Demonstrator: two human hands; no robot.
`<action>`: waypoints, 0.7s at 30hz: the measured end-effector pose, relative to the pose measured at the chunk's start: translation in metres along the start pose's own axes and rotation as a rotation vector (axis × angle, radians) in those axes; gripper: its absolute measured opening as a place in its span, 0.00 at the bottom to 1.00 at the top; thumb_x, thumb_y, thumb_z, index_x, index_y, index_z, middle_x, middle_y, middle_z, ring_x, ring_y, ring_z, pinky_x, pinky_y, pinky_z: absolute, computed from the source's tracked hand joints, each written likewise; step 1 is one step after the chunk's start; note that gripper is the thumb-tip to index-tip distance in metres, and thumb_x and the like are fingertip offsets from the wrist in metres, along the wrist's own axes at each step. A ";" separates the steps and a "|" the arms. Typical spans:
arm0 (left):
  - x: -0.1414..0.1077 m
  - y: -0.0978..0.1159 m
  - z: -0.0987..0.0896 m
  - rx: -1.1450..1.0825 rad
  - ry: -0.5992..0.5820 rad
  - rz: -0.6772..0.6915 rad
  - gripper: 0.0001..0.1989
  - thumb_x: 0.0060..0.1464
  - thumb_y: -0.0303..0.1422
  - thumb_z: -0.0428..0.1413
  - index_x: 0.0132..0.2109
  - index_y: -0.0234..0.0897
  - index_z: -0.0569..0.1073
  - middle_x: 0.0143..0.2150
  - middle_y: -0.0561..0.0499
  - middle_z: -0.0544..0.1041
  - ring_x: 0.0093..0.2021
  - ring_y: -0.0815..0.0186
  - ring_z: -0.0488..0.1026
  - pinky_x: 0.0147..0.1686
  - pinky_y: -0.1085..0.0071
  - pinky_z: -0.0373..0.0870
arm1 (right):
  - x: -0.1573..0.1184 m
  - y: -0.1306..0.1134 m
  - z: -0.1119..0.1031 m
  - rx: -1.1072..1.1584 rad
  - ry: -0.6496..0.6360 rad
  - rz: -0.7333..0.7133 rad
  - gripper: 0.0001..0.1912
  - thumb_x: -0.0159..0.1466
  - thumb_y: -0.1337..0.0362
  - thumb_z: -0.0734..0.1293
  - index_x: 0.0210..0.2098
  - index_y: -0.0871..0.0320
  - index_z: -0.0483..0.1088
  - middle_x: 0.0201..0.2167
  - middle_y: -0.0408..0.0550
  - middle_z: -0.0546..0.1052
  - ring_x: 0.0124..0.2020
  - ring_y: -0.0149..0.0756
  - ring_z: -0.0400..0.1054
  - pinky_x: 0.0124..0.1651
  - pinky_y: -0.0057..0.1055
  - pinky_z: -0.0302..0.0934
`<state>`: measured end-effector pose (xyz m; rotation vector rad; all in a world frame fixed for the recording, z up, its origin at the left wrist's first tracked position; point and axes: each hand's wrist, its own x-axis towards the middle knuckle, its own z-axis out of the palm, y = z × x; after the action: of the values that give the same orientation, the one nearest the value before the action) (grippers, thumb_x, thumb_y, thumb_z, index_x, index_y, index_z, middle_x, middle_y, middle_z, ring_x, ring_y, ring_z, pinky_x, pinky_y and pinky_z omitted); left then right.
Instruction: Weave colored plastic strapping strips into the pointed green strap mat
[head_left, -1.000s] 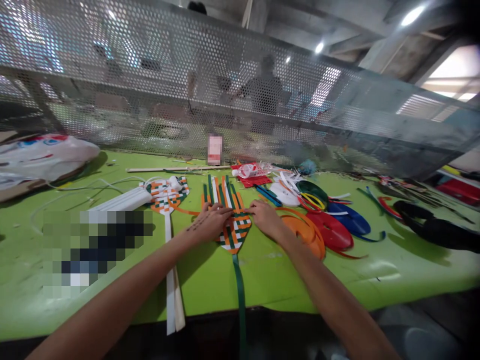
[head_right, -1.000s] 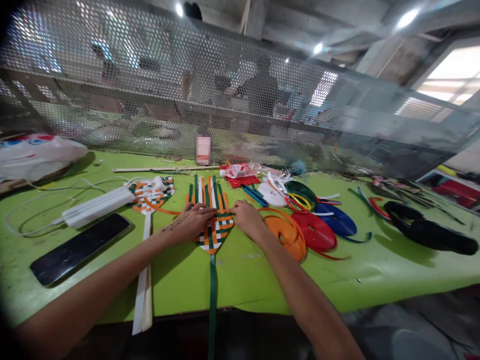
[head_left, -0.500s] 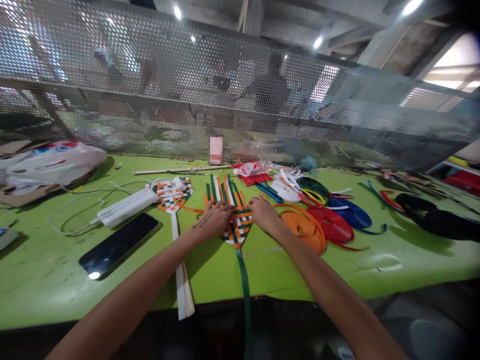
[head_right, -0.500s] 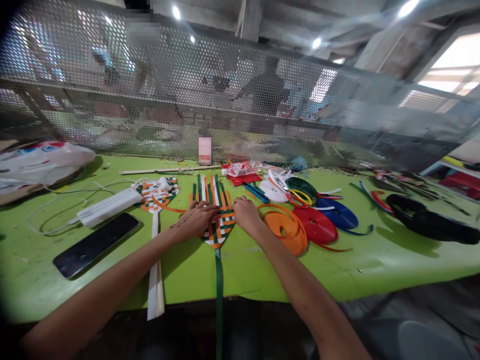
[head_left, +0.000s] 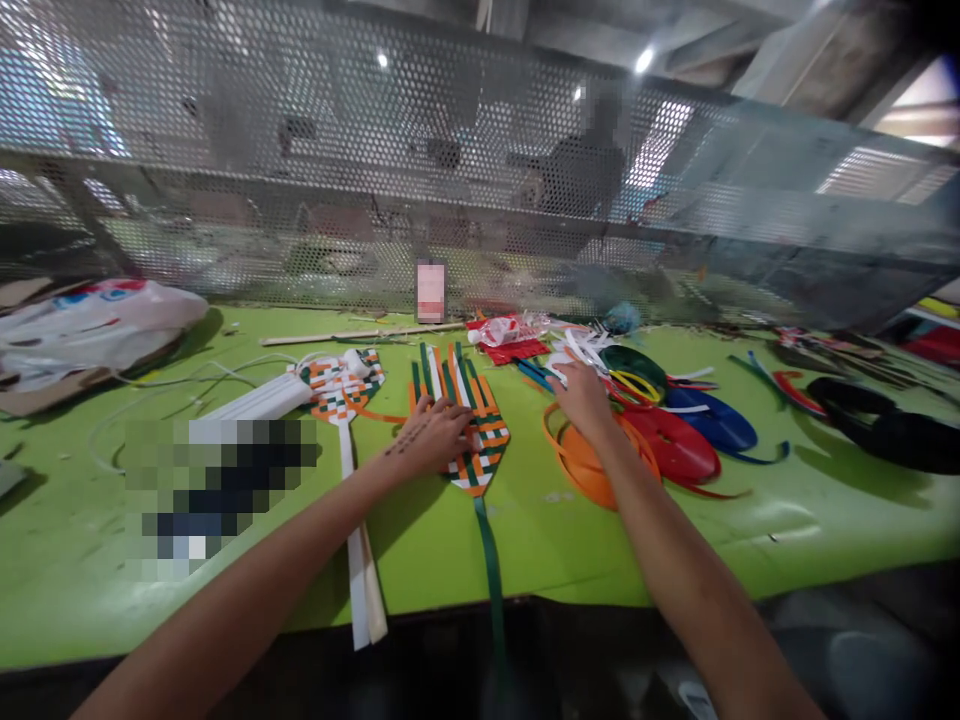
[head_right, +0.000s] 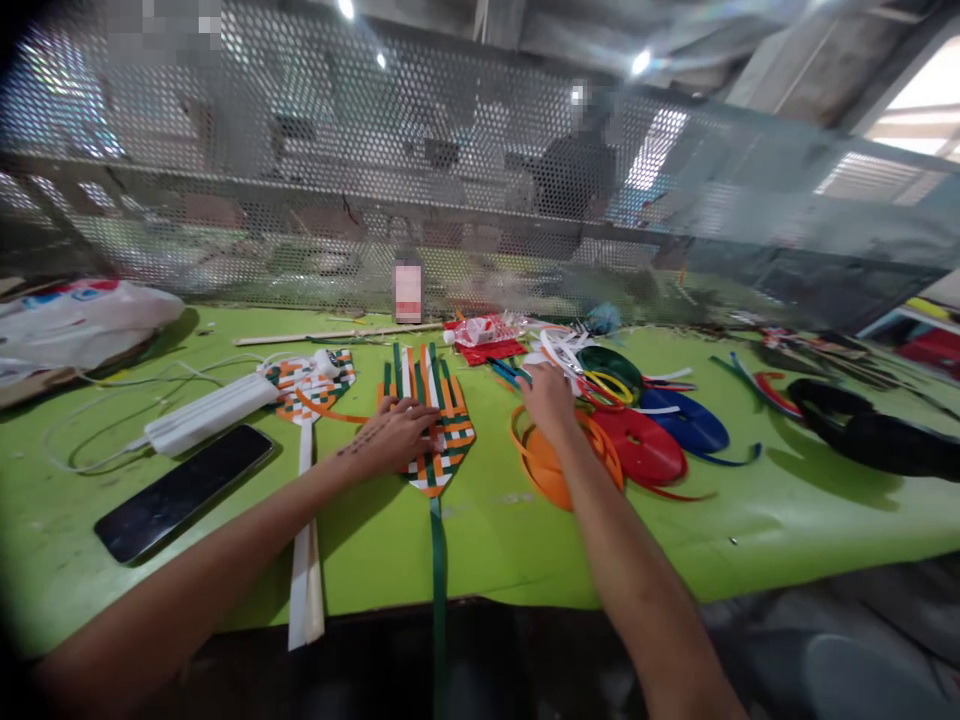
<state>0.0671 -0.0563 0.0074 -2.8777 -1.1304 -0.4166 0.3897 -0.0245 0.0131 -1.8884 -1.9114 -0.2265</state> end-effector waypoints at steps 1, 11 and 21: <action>0.000 0.000 0.000 0.000 -0.004 0.002 0.20 0.67 0.48 0.54 0.59 0.46 0.75 0.60 0.48 0.78 0.60 0.52 0.69 0.56 0.53 0.58 | 0.001 0.006 0.003 -0.017 -0.035 0.013 0.19 0.71 0.59 0.65 0.56 0.62 0.76 0.50 0.60 0.78 0.54 0.50 0.68 0.59 0.42 0.60; -0.005 -0.009 -0.011 -0.016 -0.061 -0.020 0.21 0.63 0.50 0.58 0.56 0.44 0.77 0.57 0.46 0.80 0.59 0.49 0.69 0.57 0.53 0.57 | 0.009 0.025 0.024 -0.080 -0.150 0.059 0.16 0.72 0.60 0.61 0.52 0.63 0.74 0.49 0.63 0.74 0.55 0.52 0.65 0.59 0.44 0.59; -0.016 -0.032 -0.018 -0.086 -0.130 -0.063 0.24 0.60 0.50 0.60 0.60 0.45 0.77 0.57 0.47 0.80 0.60 0.49 0.69 0.55 0.59 0.60 | 0.005 0.021 0.024 -0.163 -0.264 0.145 0.23 0.69 0.51 0.67 0.50 0.66 0.74 0.48 0.68 0.76 0.53 0.56 0.69 0.54 0.45 0.62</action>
<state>0.0306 -0.0456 0.0188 -2.9886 -1.2546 -0.2897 0.4059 -0.0092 -0.0102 -2.2526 -1.9602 -0.0930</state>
